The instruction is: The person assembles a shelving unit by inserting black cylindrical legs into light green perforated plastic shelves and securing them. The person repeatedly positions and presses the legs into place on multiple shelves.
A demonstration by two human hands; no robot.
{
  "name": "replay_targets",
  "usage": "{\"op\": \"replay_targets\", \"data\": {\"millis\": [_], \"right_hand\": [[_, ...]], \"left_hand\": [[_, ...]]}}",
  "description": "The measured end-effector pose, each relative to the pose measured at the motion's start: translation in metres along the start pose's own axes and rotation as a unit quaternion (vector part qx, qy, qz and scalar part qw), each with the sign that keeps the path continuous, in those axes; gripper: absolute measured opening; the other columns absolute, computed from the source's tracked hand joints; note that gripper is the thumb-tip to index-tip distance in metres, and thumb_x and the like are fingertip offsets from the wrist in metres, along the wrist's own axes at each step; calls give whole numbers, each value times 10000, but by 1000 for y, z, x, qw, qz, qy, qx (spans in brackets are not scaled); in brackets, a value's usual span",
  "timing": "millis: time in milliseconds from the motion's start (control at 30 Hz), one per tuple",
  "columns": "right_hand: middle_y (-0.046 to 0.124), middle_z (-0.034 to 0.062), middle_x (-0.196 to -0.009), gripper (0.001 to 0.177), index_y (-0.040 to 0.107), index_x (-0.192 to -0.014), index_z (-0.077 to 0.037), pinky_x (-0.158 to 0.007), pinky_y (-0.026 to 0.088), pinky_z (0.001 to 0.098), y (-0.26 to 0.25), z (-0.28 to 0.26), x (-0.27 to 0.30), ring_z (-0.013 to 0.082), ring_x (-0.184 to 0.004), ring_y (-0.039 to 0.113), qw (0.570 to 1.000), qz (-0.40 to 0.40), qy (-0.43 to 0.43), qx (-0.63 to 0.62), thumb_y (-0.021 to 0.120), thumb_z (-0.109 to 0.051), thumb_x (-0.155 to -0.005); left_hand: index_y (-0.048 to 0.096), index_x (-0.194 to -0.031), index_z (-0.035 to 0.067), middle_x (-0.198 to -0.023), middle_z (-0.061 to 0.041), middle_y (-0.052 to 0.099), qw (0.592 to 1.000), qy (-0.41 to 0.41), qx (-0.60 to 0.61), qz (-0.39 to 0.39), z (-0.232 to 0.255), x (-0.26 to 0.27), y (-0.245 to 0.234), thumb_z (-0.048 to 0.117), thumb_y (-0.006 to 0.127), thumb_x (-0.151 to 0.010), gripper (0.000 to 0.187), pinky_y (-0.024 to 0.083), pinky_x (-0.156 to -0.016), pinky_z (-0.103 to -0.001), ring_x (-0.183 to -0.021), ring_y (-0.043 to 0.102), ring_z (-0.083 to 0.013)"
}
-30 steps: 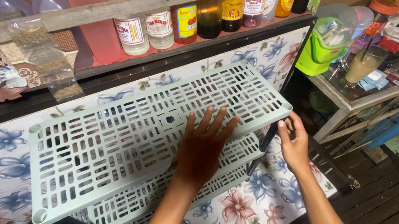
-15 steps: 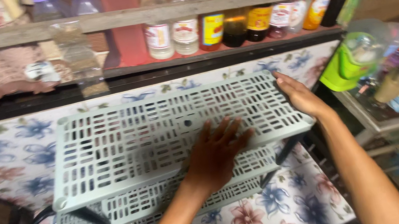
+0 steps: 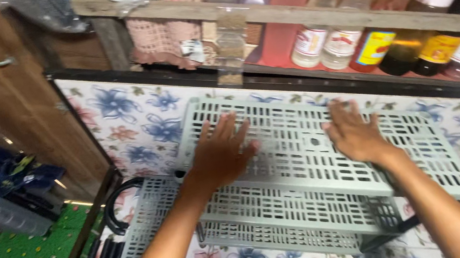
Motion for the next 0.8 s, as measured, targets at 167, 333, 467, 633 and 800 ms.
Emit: {"op": "replay_targets", "data": {"millis": [167, 333, 467, 633, 800], "right_hand": [[47, 52, -1724, 703, 101, -1627, -132, -1198, -2, 672, 7, -156, -21, 289, -1583, -31, 990, -7, -139, -24, 226, -501, -1041], [148, 81, -1704, 627, 206, -1614, -118, -1232, 41, 606, -1, -269, -43, 254, -1579, 84, 976, 35, -206, -54, 269, -405, -1061], [229, 90, -1691, 605, 268, -1599, -98, -1229, 83, 601, -11, -300, -61, 267, -1568, 156, 970, 81, -225, -53, 318, -329, -1041], [269, 98, -1665, 585, 315, -1582, -99, -1244, 117, 531, -8, -298, -72, 277, -1545, 211, 969, 68, -229, -69, 333, -298, -1032], [335, 132, -1635, 562, 362, -1564, -63, -1239, 141, 534, -13, -301, -65, 306, -1528, 258, 960, 109, -249, -66, 362, -273, -1043]], "left_hand": [[448, -1487, -16, -1580, -211, 414, 997, -70, -28, 8, -75, 10, -2, 456, 420, -1033, 656, 273, -1094, -691, -1485, 365, -331], [419, -1506, -74, -1588, -270, 368, 995, -73, 20, 60, -105, 0, -2, 301, 414, -1025, 610, 278, -1073, -705, -1465, 341, -397], [475, -1468, -27, -1557, -202, 450, 995, -94, -1, 32, -116, -5, 0, 273, 465, -969, 582, 274, -1106, -712, -1475, 374, -352], [536, -1411, -34, -1492, -193, 530, 994, -99, -8, 48, -116, -10, -6, 266, 510, -926, 572, 277, -1101, -721, -1452, 416, -303], [594, -1352, -30, -1433, -195, 589, 994, -75, -29, 77, -109, -8, -11, 256, 526, -915, 526, 316, -1084, -710, -1412, 488, -315]]}}
Point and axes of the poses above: each hand's wrist, its own x-axis away from the middle knuckle, its own y-axis out of the palm, z = x × y, the point moved 8 cm from there along -x, towards the middle knuckle
